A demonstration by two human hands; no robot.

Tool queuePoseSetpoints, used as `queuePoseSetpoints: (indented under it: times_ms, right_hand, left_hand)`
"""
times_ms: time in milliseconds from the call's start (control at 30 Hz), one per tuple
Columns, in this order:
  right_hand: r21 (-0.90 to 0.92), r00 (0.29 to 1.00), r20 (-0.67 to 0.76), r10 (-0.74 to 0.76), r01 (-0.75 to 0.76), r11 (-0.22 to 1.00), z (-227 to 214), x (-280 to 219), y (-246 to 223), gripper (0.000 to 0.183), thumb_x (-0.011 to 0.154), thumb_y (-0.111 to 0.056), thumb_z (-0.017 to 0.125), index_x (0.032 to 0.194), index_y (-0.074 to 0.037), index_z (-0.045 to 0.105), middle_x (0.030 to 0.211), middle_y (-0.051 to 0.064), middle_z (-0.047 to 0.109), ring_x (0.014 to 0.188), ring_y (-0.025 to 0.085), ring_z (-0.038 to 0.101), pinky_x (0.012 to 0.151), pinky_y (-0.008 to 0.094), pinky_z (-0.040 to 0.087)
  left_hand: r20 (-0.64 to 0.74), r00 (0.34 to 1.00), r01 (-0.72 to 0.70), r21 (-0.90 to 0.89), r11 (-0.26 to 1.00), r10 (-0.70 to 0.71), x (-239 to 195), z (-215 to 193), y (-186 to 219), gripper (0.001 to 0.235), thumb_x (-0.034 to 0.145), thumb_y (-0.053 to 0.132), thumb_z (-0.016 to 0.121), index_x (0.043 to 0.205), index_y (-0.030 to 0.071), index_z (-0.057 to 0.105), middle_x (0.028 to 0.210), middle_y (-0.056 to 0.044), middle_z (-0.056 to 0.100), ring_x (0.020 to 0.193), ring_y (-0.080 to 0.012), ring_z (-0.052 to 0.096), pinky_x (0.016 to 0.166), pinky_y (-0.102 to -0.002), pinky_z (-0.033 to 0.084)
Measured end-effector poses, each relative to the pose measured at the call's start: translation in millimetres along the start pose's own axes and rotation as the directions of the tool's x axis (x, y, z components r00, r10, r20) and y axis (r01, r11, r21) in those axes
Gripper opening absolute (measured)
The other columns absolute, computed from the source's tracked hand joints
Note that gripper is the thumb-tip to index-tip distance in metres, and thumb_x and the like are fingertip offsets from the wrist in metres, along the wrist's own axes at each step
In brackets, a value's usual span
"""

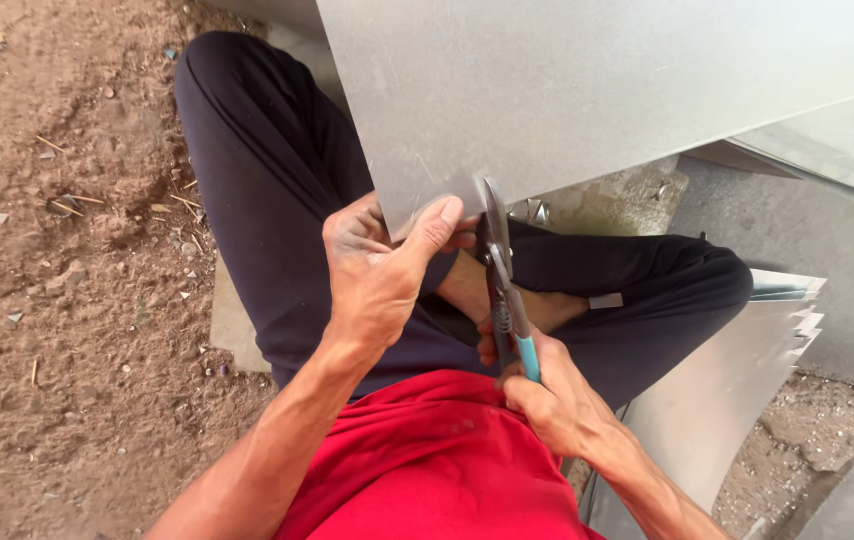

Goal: The person cuts small rectangular notches into the corners and edges of several thin metal sheets using a pair of hand snips.

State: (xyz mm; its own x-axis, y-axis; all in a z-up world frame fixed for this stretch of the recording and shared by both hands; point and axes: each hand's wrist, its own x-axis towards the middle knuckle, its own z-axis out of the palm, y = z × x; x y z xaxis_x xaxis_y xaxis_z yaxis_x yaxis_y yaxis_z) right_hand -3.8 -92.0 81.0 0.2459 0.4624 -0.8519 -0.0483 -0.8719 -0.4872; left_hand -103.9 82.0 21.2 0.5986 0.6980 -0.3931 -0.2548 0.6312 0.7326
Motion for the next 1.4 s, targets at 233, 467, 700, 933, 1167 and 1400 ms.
queuePoseSetpoints:
  times_ms: [233,467,700,933,1167,1400]
  right_hand:
    - [-0.115,0.999,-0.020,-0.033,0.031,0.993,-14,9,6,0.032,0.066,-0.008,0.055,0.095,-0.001,0.066,0.073,0.008,0.065,0.062,0.018,0.058,0.059,0.033,0.051]
    - [-0.149,0.995,-0.042,-0.087,0.080,0.986,-17,13,21,0.019,0.065,-0.008,0.058,0.082,-0.003,0.064,0.066,0.006,0.064,0.058,0.018,0.058,0.055,0.034,0.048]
    - [0.300,0.936,0.347,-0.055,-0.055,0.952,-89,-2,93,0.046,0.066,-0.016,0.059,0.108,-0.004,0.072,0.088,0.003,0.073,0.077,0.013,0.062,0.062,0.029,0.047]
    - [0.562,0.961,-0.253,0.111,0.053,0.826,-6,-77,143,0.069,0.064,-0.017,0.052,0.132,-0.003,0.054,0.116,0.010,0.067,0.090,0.023,0.067,0.077,0.034,0.059]
    - [0.682,0.956,-0.290,0.049,0.170,0.711,18,-67,128,0.080,0.063,-0.013,0.049,0.142,0.003,0.045,0.128,0.020,0.057,0.114,0.026,0.060,0.089,0.035,0.057]
    - [0.601,0.949,-0.316,0.027,0.178,0.779,4,-66,118,0.085,0.061,-0.014,0.051,0.144,0.003,0.042,0.130,0.019,0.056,0.119,0.025,0.060,0.098,0.035,0.056]
  left_hand:
    - [-0.061,0.998,0.035,0.198,0.980,-0.024,5,2,16,0.014,0.094,0.012,0.077,0.096,-0.003,0.076,0.083,-0.009,0.075,0.072,-0.0101,0.067,0.065,-0.023,0.055]
    - [-0.089,0.978,-0.148,0.329,0.933,0.186,48,-2,21,0.052,0.107,0.030,0.066,0.061,0.014,0.046,0.061,0.014,0.038,0.056,0.0010,0.026,0.049,-0.022,0.017]
    - [-0.257,0.937,-0.171,0.254,0.952,0.237,0,38,-52,0.036,0.103,0.028,0.069,0.075,0.012,0.053,0.077,0.010,0.051,0.070,-0.0023,0.043,0.061,-0.023,0.035]
    - [0.128,0.855,0.469,0.227,0.854,-0.503,-27,111,-108,0.037,0.087,0.028,0.079,0.109,-0.001,0.076,0.096,-0.007,0.077,0.082,-0.0139,0.073,0.073,-0.027,0.060]
    - [0.058,0.809,0.538,0.328,0.777,-0.584,-38,123,-113,0.042,0.088,0.029,0.078,0.116,-0.001,0.077,0.100,-0.006,0.078,0.084,-0.0137,0.074,0.078,-0.027,0.062]
    - [0.095,0.852,0.475,0.273,0.837,-0.515,-39,117,-122,0.034,0.090,0.018,0.078,0.116,-0.004,0.076,0.104,-0.008,0.078,0.085,-0.0158,0.074,0.078,-0.029,0.062]
